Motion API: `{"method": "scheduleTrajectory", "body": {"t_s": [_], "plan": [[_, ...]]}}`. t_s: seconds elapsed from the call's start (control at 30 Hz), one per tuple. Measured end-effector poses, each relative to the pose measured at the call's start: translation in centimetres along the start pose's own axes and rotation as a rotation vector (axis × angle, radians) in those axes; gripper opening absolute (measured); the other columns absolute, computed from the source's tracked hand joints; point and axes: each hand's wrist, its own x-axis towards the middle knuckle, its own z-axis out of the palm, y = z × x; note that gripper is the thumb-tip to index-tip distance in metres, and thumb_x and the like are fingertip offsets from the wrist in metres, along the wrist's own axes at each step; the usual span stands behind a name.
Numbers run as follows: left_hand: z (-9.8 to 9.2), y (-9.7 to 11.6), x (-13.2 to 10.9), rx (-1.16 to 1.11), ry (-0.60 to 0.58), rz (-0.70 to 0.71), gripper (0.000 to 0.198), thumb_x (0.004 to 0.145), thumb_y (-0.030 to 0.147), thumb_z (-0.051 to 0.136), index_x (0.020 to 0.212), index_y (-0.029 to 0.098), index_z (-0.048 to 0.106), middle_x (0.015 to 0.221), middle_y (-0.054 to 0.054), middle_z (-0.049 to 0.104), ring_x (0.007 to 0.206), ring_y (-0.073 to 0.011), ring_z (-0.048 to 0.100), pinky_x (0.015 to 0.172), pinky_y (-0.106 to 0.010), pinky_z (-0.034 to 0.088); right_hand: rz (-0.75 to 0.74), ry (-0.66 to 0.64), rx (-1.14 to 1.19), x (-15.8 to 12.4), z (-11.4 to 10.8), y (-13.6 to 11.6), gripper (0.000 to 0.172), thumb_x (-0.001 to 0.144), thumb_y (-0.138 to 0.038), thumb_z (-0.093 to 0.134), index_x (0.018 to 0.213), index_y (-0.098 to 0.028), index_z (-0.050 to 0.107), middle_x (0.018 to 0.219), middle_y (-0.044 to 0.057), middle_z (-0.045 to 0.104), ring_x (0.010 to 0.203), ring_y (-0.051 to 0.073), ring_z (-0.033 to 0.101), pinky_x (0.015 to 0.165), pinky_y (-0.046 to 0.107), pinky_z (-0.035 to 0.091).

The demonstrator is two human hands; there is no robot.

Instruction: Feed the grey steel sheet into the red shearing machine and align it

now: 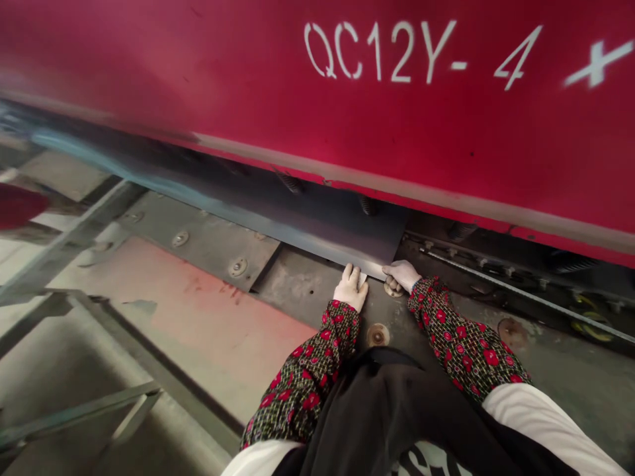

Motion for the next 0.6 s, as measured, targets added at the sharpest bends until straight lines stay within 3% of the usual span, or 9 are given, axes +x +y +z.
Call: {"method": "scheduleTrajectory", "body": {"t_s": [0.6], "plan": [[-0.3,0.8,0.2,0.011,-0.025,-0.008,0.058,0.086,0.038,0.057,0.141,0.024,0.048,0.159,-0.006,0.031,0.126,-0.0310,0.055,0.106,-0.042,0.048,-0.011,0.031,-0.050,0.0,-0.6,-0.1,0.032,0.081,-0.038,0.068,0.062,-0.018,0.051,0.043,0.000,0.057,0.028,0.010,0.046,0.027,0.018,0.032]]}}
